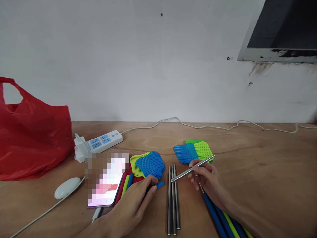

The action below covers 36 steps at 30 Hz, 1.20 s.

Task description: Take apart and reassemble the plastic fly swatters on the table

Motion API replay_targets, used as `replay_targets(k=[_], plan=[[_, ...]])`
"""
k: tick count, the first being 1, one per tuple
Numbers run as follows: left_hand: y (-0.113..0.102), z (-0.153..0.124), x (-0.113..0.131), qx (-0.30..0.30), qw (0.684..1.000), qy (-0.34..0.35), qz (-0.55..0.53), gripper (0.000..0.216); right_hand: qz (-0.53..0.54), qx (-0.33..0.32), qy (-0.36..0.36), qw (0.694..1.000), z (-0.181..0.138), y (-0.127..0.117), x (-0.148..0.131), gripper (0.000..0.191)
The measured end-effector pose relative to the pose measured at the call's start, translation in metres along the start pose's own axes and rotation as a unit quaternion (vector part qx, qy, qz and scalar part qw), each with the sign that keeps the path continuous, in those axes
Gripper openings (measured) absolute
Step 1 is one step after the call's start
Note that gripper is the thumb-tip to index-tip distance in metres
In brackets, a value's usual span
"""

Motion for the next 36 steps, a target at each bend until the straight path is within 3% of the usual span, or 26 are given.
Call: replay_targets(k=[6, 11, 14, 17, 22, 32, 36], plan=[[-0.001, -0.002, 0.000, 0.006, 0.999, -0.029, 0.017, 0.028, 0.009, -0.037, 0.015, 0.999, -0.002, 0.004, 0.002, 0.030], [-0.003, -0.002, 0.002, 0.024, 0.997, 0.025, 0.063, 0.034, 0.017, -0.080, 0.021, 0.996, -0.003, 0.007, 0.001, 0.039], [-0.003, -0.001, 0.004, 0.024, 0.996, 0.041, 0.081, 0.037, 0.014, -0.090, 0.024, 0.996, -0.005, 0.009, 0.002, 0.034], [-0.003, -0.001, 0.003, 0.048, 0.995, 0.046, 0.079, 0.035, 0.022, -0.088, 0.016, 0.996, -0.005, 0.009, 0.001, 0.023], [-0.002, -0.002, -0.005, 0.084, 0.995, 0.032, 0.037, 0.030, 0.012, -0.069, -0.002, 0.998, -0.006, 0.007, -0.001, 0.026], [-0.004, -0.005, -0.009, 0.079, 0.995, -0.038, -0.043, 0.025, -0.007, -0.062, -0.028, 0.998, -0.008, 0.006, -0.002, 0.022], [-0.005, -0.002, -0.003, 0.072, 0.997, -0.011, -0.031, 0.025, -0.029, -0.058, -0.037, 0.997, -0.008, 0.005, -0.002, 0.020]])
Point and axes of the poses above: each hand's wrist, its own z-axis towards the middle knuckle, its own y-axis out of the palm, x = y × z, the point moved 3 cm from there along z, towards the middle knuckle, and after that the axes turned 3 degrees about -z, right-handed, at the moved point
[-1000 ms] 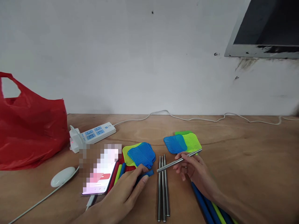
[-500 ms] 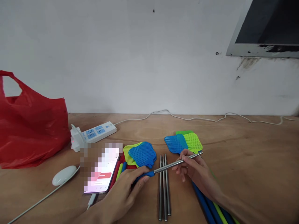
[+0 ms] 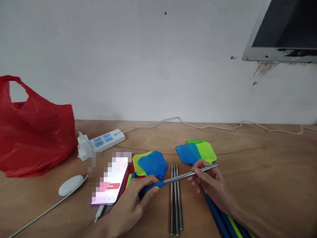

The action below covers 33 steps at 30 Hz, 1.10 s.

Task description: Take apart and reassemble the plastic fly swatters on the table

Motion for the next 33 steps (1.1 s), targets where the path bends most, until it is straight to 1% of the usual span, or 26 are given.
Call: replay_targets(k=[3, 7, 10, 13, 17, 19, 21, 23, 25, 27, 33], plan=[[0.001, 0.002, 0.005, -0.023, 1.000, 0.014, 0.000, 0.027, -0.006, 0.022, -0.007, 1.000, 0.002, -0.005, 0.001, 0.020], [0.001, 0.004, 0.012, -0.055, 0.998, -0.009, 0.001, 0.030, -0.032, 0.044, -0.021, 0.998, 0.004, -0.012, 0.006, 0.020], [0.001, 0.005, 0.017, -0.071, 0.997, -0.025, -0.005, 0.035, -0.063, 0.036, -0.031, 0.997, 0.005, -0.012, 0.007, 0.019], [0.001, 0.005, 0.019, -0.069, 0.997, -0.036, -0.026, 0.036, -0.052, 0.033, -0.021, 0.998, 0.005, -0.010, 0.002, 0.021], [0.002, 0.005, 0.015, -0.067, 0.996, -0.043, -0.044, 0.036, 0.023, 0.050, 0.007, 0.998, 0.004, -0.006, -0.007, 0.037], [0.003, 0.005, 0.013, -0.066, 0.996, -0.044, -0.049, 0.035, 0.034, 0.071, -0.009, 0.997, 0.003, -0.006, -0.009, 0.034], [0.003, 0.005, 0.013, -0.059, 0.996, -0.044, -0.049, 0.035, 0.013, 0.081, -0.028, 0.996, 0.003, -0.007, -0.005, 0.031], [0.004, 0.004, 0.014, -0.057, 0.996, -0.043, -0.045, 0.034, -0.027, 0.057, -0.029, 0.998, 0.002, -0.006, 0.001, 0.029], [0.004, 0.004, 0.017, -0.058, 0.997, -0.035, -0.037, 0.033, -0.066, 0.019, -0.017, 0.998, 0.001, -0.003, 0.006, 0.027], [0.005, 0.003, 0.020, -0.057, 0.998, -0.027, -0.027, 0.032, -0.090, -0.003, -0.007, 0.996, 0.001, 0.000, 0.007, 0.025], [0.009, -0.002, 0.013, -0.062, 0.997, -0.038, 0.006, 0.032, -0.087, -0.008, 0.014, 0.996, 0.002, 0.003, 0.001, 0.024]])
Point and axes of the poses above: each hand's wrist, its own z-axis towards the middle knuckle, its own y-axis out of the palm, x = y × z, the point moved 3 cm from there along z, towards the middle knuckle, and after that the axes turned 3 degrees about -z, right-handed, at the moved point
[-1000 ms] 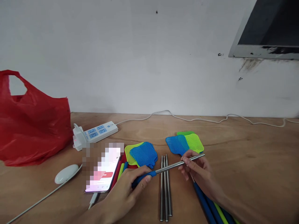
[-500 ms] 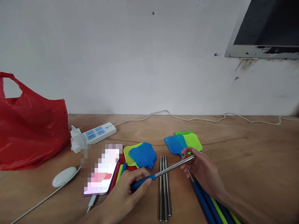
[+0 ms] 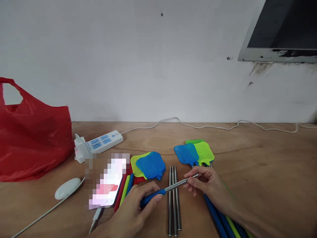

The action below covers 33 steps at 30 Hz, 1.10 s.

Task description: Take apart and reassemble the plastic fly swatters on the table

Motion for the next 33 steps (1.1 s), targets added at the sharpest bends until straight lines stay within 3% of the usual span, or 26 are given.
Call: replay_targets(k=[10, 13, 19, 24, 29, 33], plan=[[0.000, -0.004, 0.006, -0.001, 1.000, 0.026, -0.011, 0.029, 0.015, -0.057, -0.001, 0.998, 0.000, -0.003, -0.003, 0.019], [-0.005, -0.007, 0.011, 0.028, 0.998, 0.058, -0.008, 0.030, 0.050, -0.027, -0.014, 0.998, 0.002, -0.005, -0.008, 0.020], [-0.007, 0.003, -0.003, 0.051, 0.982, 0.071, 0.165, 0.045, 0.141, 0.071, 0.035, 0.987, 0.005, -0.008, -0.007, 0.031], [-0.002, 0.011, -0.019, 0.061, 0.954, 0.080, 0.281, 0.053, 0.131, 0.059, 0.046, 0.989, 0.004, -0.008, -0.005, 0.031], [-0.007, 0.010, -0.019, 0.121, 0.937, 0.119, 0.306, 0.041, 0.097, 0.051, 0.046, 0.993, 0.007, -0.011, 0.000, 0.035], [-0.007, 0.011, -0.025, 0.140, 0.924, 0.117, 0.336, 0.052, 0.074, 0.029, 0.040, 0.996, 0.008, -0.010, 0.004, 0.036]])
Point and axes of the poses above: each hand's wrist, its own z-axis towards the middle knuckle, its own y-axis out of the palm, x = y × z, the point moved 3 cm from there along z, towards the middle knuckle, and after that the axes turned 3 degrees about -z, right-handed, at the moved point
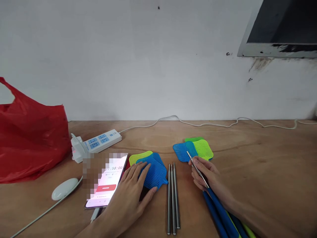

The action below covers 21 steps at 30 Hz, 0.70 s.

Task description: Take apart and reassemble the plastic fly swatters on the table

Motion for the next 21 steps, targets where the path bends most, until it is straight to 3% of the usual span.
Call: replay_targets(k=[7, 21], plan=[[0.0053, -0.0041, 0.0003, -0.038, 0.999, -0.005, -0.009, 0.049, -0.006, -0.010, 0.001, 1.000, 0.0006, 0.0014, 0.0050, 0.036], [-0.0001, 0.0000, 0.0027, -0.011, 1.000, -0.013, 0.009, 0.046, 0.005, -0.022, 0.009, 1.000, 0.0034, 0.0028, 0.0032, 0.036]])
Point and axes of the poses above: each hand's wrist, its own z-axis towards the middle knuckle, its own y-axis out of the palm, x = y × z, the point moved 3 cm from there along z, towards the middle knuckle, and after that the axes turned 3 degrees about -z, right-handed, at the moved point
